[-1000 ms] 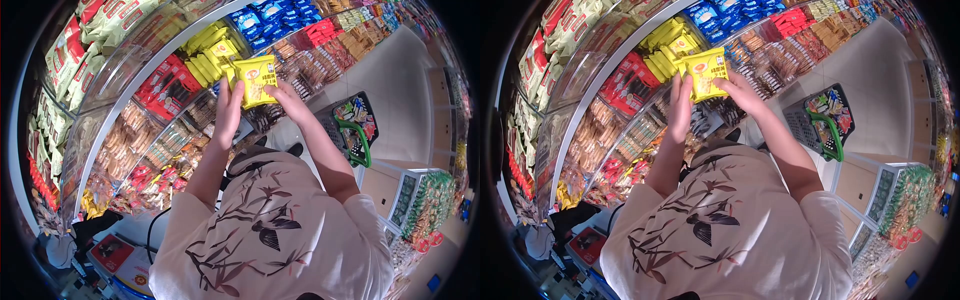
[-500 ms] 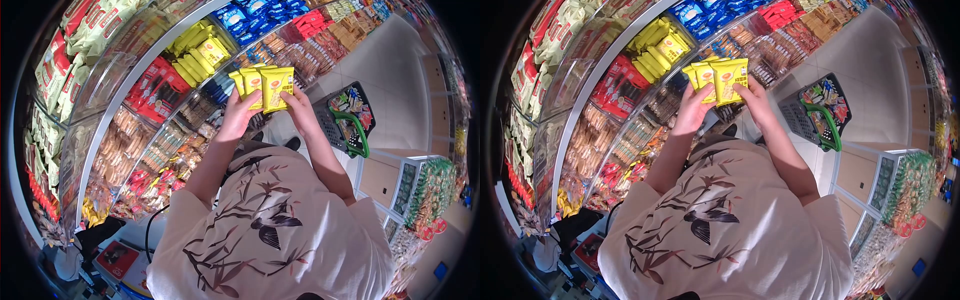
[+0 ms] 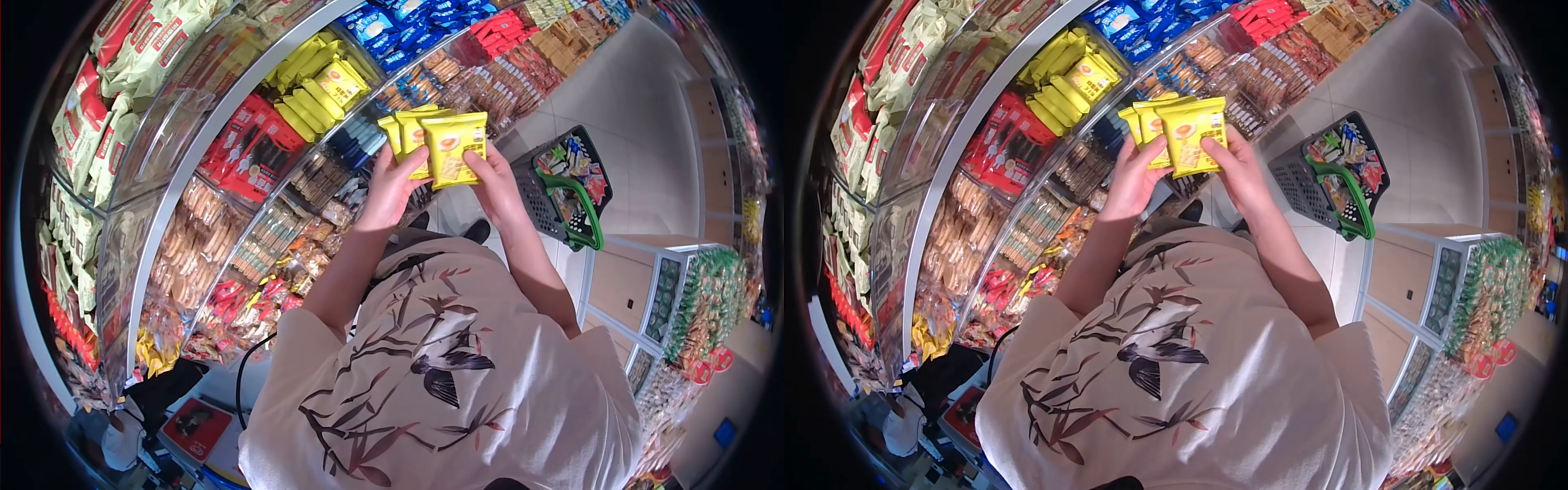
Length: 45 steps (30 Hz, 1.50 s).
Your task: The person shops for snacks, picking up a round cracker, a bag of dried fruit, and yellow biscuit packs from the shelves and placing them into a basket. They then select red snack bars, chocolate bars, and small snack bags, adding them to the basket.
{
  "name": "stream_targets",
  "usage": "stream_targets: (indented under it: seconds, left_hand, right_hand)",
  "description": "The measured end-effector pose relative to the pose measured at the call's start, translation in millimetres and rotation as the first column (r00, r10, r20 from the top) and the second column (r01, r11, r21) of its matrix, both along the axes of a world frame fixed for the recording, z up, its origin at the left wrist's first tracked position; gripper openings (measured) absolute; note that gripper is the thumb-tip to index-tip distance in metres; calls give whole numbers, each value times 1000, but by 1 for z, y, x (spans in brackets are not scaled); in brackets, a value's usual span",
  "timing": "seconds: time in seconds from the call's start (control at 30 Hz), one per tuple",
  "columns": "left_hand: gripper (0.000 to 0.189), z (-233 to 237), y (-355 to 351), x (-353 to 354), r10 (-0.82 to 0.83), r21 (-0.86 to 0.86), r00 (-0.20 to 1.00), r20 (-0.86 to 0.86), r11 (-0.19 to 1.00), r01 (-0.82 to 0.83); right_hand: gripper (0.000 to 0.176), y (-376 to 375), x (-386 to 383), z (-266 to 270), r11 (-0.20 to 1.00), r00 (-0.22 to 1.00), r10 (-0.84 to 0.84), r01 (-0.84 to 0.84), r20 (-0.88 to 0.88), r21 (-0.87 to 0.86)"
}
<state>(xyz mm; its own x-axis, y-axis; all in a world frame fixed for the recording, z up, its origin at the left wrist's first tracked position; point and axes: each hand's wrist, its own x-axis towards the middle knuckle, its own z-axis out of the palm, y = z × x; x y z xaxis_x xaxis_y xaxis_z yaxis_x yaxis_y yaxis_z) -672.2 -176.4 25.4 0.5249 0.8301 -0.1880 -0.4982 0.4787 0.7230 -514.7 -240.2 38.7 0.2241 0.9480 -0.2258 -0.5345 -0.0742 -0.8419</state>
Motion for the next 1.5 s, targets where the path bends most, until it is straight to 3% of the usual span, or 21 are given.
stream_targets:
  seconds: [0.03, 0.17, 0.27, 0.33, 0.57, 0.73, 0.83, 0.87, 0.97, 1.13, 1.5]
  left_hand:
    - [38, -2, -1, 1, 14, 1, 1000, -7, 1000, -14]
    - [39, 1, -2, 0, -11, 15, 1000, -17, 1000, 12]
    - [40, -1, 0, -3, -27, -106, 990, 141, 993, 42]
    - [38, -6, 0, -2, -16, -86, 991, 135, 996, 28]
    - [31, -11, 3, -10, 11, 21, 999, -38, 1000, -11]
    - [28, -11, 5, -12, 37, -8, 999, -35, 999, -38]
    - [30, -4, 4, -12, 42, -29, 999, -20, 999, -42]
    - [31, -3, 4, -12, 44, -34, 999, -16, 998, -44]
    - [33, -4, 5, -13, 22, -33, 999, -30, 999, -23]
    - [37, -8, 4, -5, 75, -43, 997, -27, 996, -76]
    - [35, -13, 11, -7, 91, -97, 996, 3, 991, -90]
  right_hand:
    - [24, 0, -2, -9, 999, 992, 11, -15, 127, 30]
    - [27, 1, -3, -19, 1000, 991, -29, 29, 130, -1]
    - [30, 1, -3, -19, 1000, 986, -13, 16, 163, -13]
    - [33, 2, -6, -14, 1000, 976, 12, -10, 217, -8]
    - [40, -1, -5, -17, 994, 991, 82, -74, 102, -79]
    - [43, -4, -2, -15, 995, 997, 73, -72, 13, -68]
    - [44, -5, 4, -14, 994, 990, -54, 40, -134, -106]
    - [46, -6, 6, -12, 980, 989, -99, 78, -110, -185]
    - [48, -7, 19, -24, 983, 972, -106, 72, -209, -166]
    - [47, -5, 6, -18, 999, 997, -26, 24, -72, -21]
    - [46, 1, 16, -18, 979, 966, -186, 167, -178, -116]
